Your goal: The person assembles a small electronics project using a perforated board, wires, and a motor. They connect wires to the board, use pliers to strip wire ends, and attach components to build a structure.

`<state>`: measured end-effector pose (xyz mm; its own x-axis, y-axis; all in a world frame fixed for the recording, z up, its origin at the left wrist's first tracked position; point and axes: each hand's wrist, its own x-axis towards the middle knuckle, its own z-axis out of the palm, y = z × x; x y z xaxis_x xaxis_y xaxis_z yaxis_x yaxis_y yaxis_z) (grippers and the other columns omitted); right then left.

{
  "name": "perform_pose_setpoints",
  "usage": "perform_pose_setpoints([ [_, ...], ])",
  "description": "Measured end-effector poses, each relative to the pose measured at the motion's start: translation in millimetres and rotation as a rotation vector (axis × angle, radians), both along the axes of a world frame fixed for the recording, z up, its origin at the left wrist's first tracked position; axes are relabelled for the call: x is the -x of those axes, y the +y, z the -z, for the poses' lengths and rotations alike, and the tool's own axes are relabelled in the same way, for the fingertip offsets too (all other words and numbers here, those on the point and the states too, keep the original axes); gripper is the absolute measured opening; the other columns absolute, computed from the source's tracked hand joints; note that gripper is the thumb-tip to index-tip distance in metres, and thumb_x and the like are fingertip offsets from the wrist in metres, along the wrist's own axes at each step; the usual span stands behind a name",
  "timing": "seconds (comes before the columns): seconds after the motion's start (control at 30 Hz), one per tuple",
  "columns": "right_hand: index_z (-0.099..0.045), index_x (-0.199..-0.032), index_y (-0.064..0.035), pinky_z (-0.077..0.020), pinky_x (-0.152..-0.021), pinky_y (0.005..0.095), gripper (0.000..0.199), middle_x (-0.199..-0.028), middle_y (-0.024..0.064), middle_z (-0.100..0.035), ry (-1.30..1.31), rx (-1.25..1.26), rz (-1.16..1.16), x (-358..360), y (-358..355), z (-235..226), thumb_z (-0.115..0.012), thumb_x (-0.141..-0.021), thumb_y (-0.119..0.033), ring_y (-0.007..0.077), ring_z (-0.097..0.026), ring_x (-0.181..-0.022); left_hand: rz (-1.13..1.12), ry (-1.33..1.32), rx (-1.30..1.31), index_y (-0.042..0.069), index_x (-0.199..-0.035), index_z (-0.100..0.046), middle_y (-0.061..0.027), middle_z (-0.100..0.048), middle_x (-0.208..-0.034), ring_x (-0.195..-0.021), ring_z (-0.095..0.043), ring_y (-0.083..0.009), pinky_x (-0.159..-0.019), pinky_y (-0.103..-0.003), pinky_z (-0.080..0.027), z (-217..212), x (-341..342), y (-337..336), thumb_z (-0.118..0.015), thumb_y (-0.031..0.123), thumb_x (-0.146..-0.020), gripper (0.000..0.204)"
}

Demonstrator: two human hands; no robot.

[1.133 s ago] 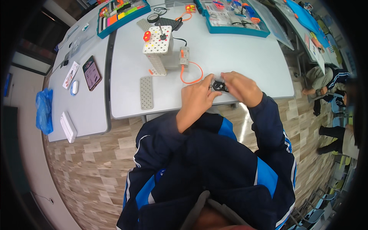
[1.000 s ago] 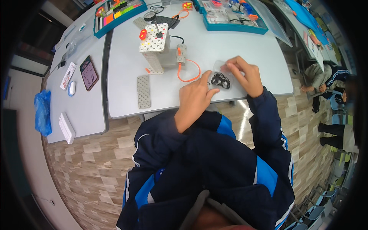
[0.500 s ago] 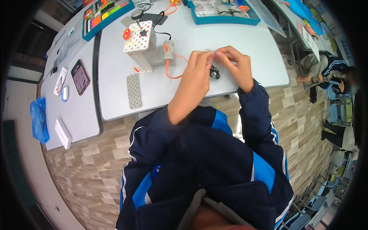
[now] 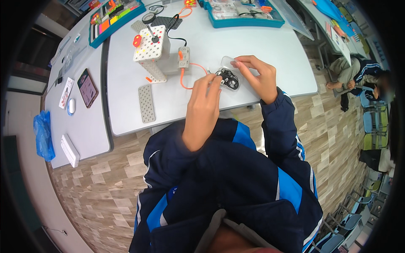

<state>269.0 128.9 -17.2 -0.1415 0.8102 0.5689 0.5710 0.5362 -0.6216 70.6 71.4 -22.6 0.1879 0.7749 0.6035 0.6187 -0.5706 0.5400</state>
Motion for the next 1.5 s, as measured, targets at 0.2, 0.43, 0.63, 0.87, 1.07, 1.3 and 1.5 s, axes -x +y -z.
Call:
perform_pose_setpoints([
  [0.2, -0.075, -0.102, 0.0002, -0.0596, -0.073, 0.031, 0.014, -0.094, 0.0147, -0.077, -0.007, -0.081, -0.024, 2, -1, 0, -0.074, -0.091, -0.006, 0.0238, -0.078, -0.086, -0.073, 0.028, -0.016, -0.003, -0.122, -0.063, -0.0168, -0.064, -0.111, -0.101, -0.065, -0.0354, -0.085, -0.042, -0.055, 3, -3, -4, -0.063, -0.008, -0.087, 0.035],
  [0.43, -0.076, -0.102, -0.0009, -0.0574, -0.069, 0.0315, 0.014, -0.091, 0.0135, -0.076, -0.08, -0.148, -0.033, -5, -2, 1, -0.076, -0.088, -0.006, 0.0256, -0.074, -0.078, -0.261, 0.405, -0.025, 0.0, -0.124, -0.064, -0.0084, -0.06, -0.093, -0.078, -0.068, -0.0215, -0.059, -0.032, -0.055, -5, -2, -2, -0.069, 0.0, -0.084, 0.04],
  [0.63, -0.076, -0.103, -0.001, -0.0573, -0.069, 0.0315, 0.018, -0.092, 0.0135, -0.077, -0.045, -0.173, -0.059, -7, -6, 2, -0.078, -0.085, -0.004, 0.0261, -0.074, -0.079, -0.412, 0.742, 0.092, 0.003, -0.104, -0.064, -0.0063, -0.06, -0.092, -0.066, -0.069, -0.0148, -0.051, -0.024, -0.053, -4, -20, 12, -0.07, 0.003, -0.077, 0.028],
  [0.87, -0.076, -0.104, -0.0008, -0.0587, -0.071, 0.0324, 0.022, -0.095, 0.0132, -0.077, -0.089, -0.233, -0.086, -4, -8, 1, -0.08, -0.083, -0.003, 0.027, -0.075, -0.082, -0.27, 0.49, 0.023, 0.003, -0.091, -0.06, -0.0074, -0.057, -0.088, -0.066, -0.07, -0.0221, -0.051, -0.031, -0.054, -3, -12, 23, -0.069, -0.001, -0.076, 0.018],
  [1.07, -0.075, -0.106, 0.0, -0.0588, -0.071, 0.0328, 0.024, -0.096, 0.0134, -0.077, -0.088, -0.21, -0.095, -1, -10, 1, -0.079, -0.083, -0.002, 0.0269, -0.075, -0.083, -0.041, 0.123, -0.086, 0.003, -0.095, -0.066, -0.0083, -0.062, -0.089, -0.08, -0.065, -0.0285, -0.066, -0.041, -0.052, -3, -19, 25, -0.068, 0.001, -0.086, 0.01],
  [1.3, -0.075, -0.11, 0.0025, -0.0591, -0.08, 0.0344, 0.023, -0.104, 0.018, -0.077, -0.065, -0.092, -0.126, -2, -18, -5, -0.068, -0.089, 0.003, 0.0299, -0.076, -0.091, -0.021, 0.242, -0.117, 0.001, -0.1, -0.071, -0.0078, -0.064, -0.095, -0.094, -0.056, -0.0302, -0.083, -0.04, -0.049, 0, -18, 24, -0.07, -0.001, -0.084, 0.017],
  [1.5, -0.074, -0.108, 0.001, -0.0599, -0.083, 0.036, 0.024, -0.109, 0.0165, -0.076, -0.112, -0.158, -0.11, 3, -25, -3, -0.076, -0.084, -0.003, 0.0317, -0.075, -0.099, -0.024, 0.134, -0.011, 0.0, -0.107, -0.07, -0.0104, -0.065, -0.102, -0.094, -0.058, -0.0302, -0.083, -0.041, -0.049, -8, -8, 13, -0.071, -0.001, -0.086, 0.022],
])
